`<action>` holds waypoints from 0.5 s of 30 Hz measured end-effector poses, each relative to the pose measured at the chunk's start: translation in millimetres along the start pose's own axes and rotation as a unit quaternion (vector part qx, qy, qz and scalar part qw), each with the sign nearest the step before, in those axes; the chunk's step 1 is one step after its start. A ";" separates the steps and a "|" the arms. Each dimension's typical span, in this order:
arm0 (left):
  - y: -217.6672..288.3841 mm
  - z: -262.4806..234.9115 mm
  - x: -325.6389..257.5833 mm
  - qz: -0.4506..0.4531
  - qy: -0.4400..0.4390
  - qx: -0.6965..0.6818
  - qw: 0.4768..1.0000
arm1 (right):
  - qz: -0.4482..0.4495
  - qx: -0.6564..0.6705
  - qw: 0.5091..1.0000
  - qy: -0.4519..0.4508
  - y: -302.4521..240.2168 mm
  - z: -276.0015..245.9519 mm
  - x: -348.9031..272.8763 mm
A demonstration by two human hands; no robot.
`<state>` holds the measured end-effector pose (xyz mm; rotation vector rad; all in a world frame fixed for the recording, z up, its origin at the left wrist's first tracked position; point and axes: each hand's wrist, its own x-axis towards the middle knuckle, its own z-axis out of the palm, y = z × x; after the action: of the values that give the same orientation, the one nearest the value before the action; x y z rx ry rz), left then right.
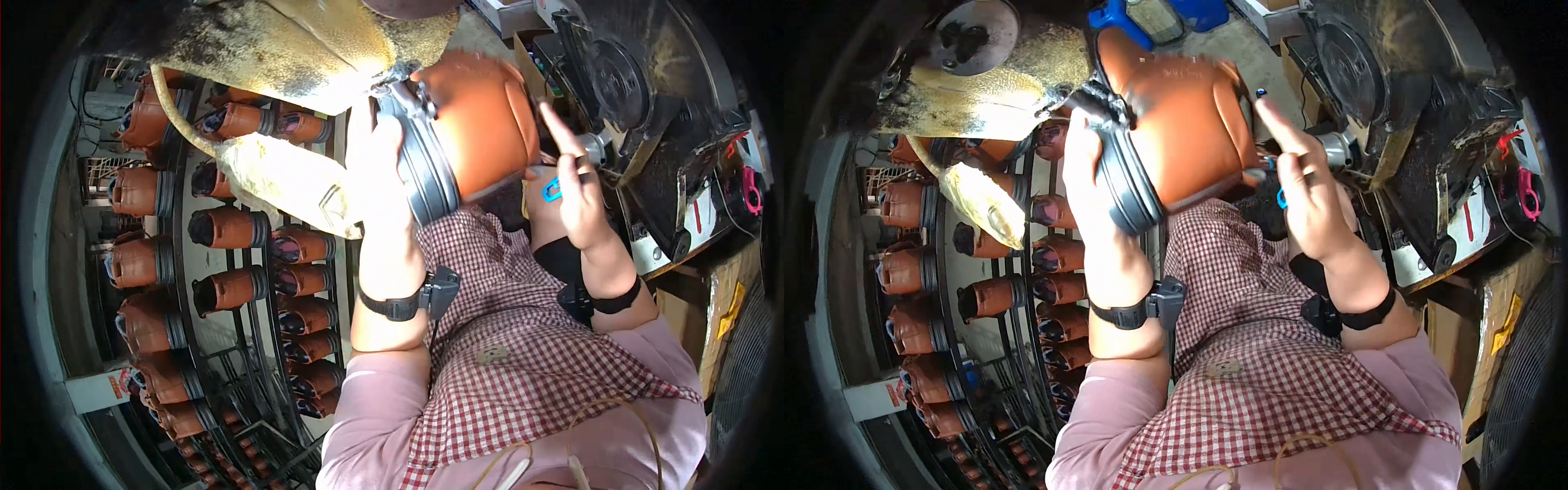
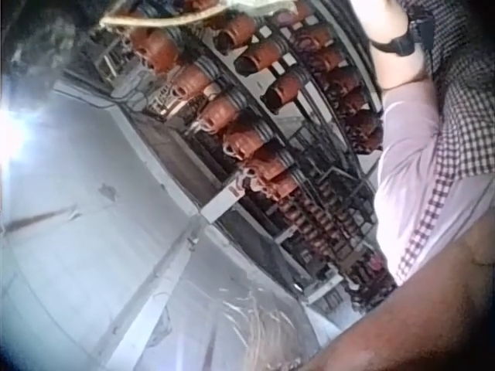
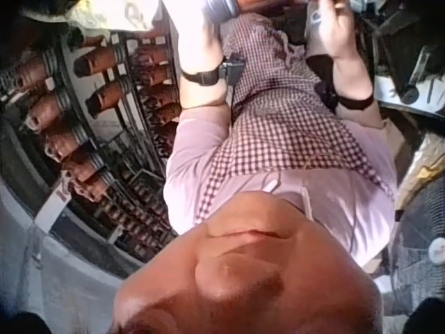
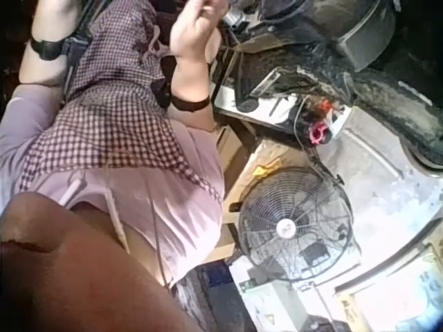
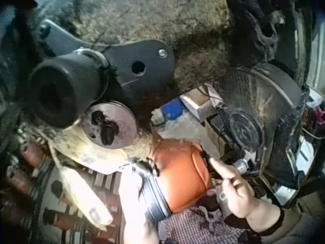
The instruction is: Polishing and finishing leather shoes using an industrial rotary machine.
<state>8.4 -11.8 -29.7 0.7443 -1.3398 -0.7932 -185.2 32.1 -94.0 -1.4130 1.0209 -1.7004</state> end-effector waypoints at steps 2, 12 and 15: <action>18.6 6.9 -1.9 -0.110 0.033 -0.091 0.989 | -0.088 -0.112 0.989 0.041 0.7 -15.4 6.0; 3.6 -26.0 -5.8 -0.087 -0.048 0.124 0.987 | -0.026 0.087 0.995 0.041 -47.7 19.2 -24.4; -0.7 -53.6 -44.8 -0.091 0.099 -0.143 0.981 | -0.001 -0.092 0.994 -0.055 -70.3 15.8 -24.5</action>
<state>59.0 26.3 -59.2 0.7025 -0.9624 -1.0055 -167.3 83.2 -40.6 -1.6068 1.1368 -1.5427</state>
